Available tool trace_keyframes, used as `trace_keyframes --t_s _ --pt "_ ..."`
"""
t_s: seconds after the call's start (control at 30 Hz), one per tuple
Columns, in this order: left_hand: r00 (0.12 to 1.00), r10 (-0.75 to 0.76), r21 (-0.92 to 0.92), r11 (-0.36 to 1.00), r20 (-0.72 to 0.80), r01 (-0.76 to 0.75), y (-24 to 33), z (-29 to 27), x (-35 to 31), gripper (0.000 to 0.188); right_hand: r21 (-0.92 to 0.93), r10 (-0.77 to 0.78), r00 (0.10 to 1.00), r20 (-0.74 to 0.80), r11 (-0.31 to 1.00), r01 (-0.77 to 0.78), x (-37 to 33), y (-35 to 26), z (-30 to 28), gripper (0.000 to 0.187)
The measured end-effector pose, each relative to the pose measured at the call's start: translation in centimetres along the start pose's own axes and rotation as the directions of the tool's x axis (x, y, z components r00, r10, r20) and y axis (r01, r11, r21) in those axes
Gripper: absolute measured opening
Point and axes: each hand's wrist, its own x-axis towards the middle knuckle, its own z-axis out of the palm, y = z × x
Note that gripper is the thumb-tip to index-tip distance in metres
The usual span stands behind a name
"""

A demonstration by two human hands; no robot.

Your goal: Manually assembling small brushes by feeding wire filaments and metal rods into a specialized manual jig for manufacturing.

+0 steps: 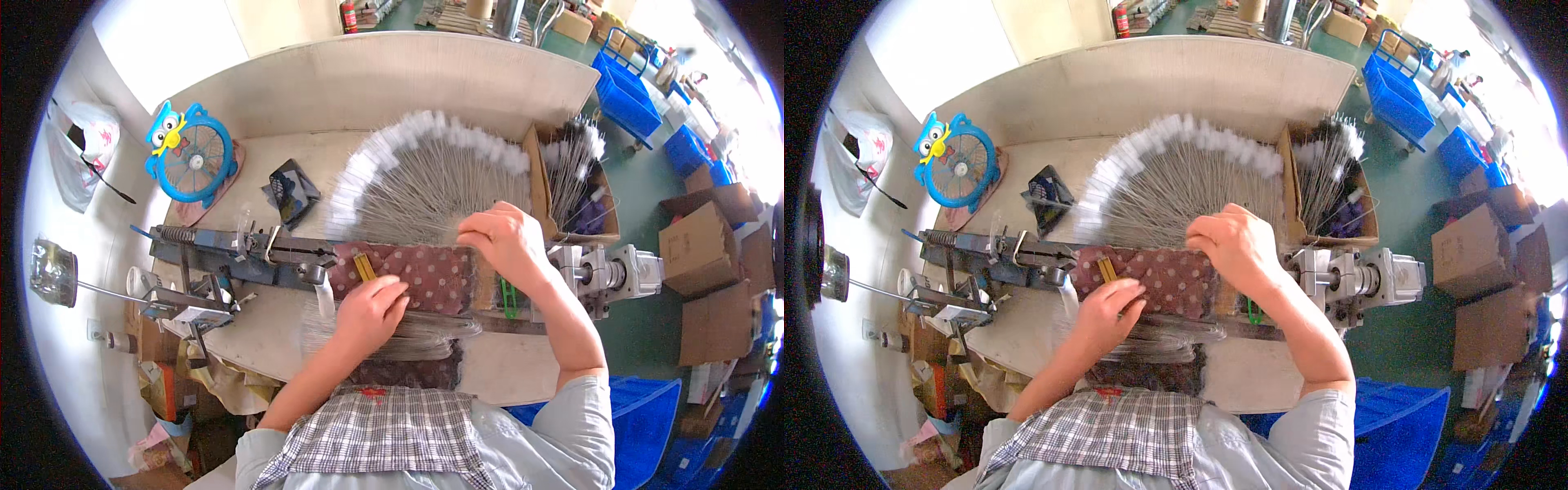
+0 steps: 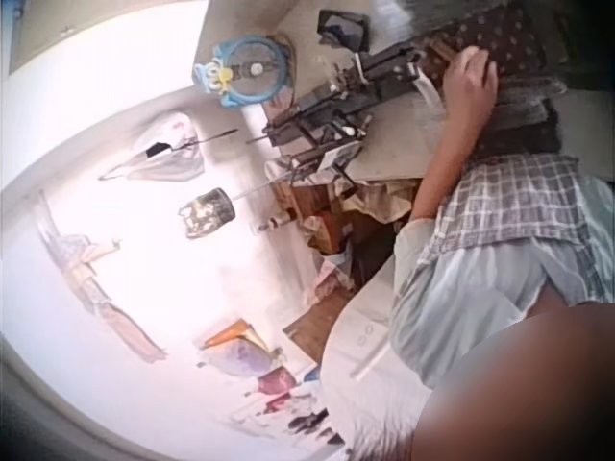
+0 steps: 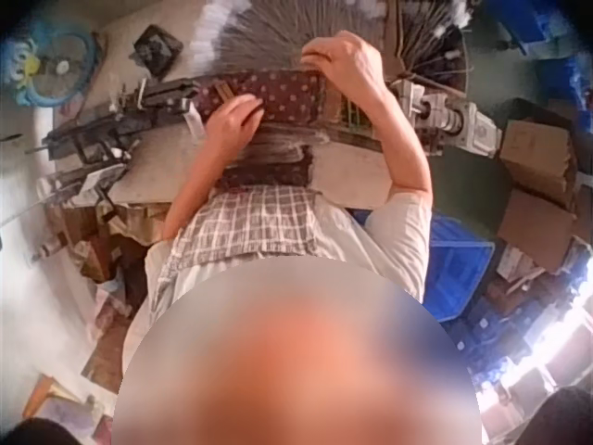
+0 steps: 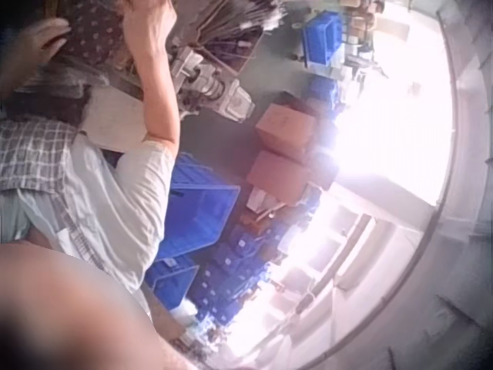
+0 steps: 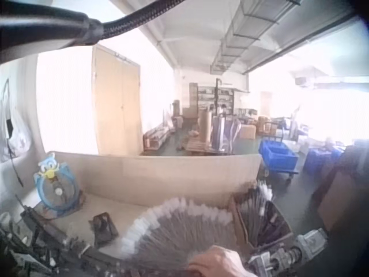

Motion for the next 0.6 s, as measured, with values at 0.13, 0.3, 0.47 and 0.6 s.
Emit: trace_keyframes --t_s 0.13,0.3,0.47,0.6 --pt "0.997 -0.065 -0.056 0.997 -0.045 0.062 -0.8 -0.8 -2.7 0.014 -0.270 0.215 0.966 0.145 0.948 -0.170 -2.2 1.4 -0.3 0.014" --pt "0.985 -0.169 -0.136 0.977 -0.031 0.164 -0.5 -1.5 -3.9 0.016 0.080 0.250 0.898 0.361 0.951 -0.297 -1.7 -0.5 -2.8 0.018" --pt "0.950 -0.296 -0.473 0.826 0.102 0.308 0.1 -1.3 -3.6 0.016 0.121 0.069 0.954 0.292 0.987 -0.109 -0.2 -1.3 -1.0 0.016" --pt "0.688 -0.507 -0.767 0.080 0.519 0.637 -0.1 -0.9 -3.7 0.024 0.210 -0.173 0.947 0.271 0.971 0.117 2.3 -4.8 2.7 0.014"
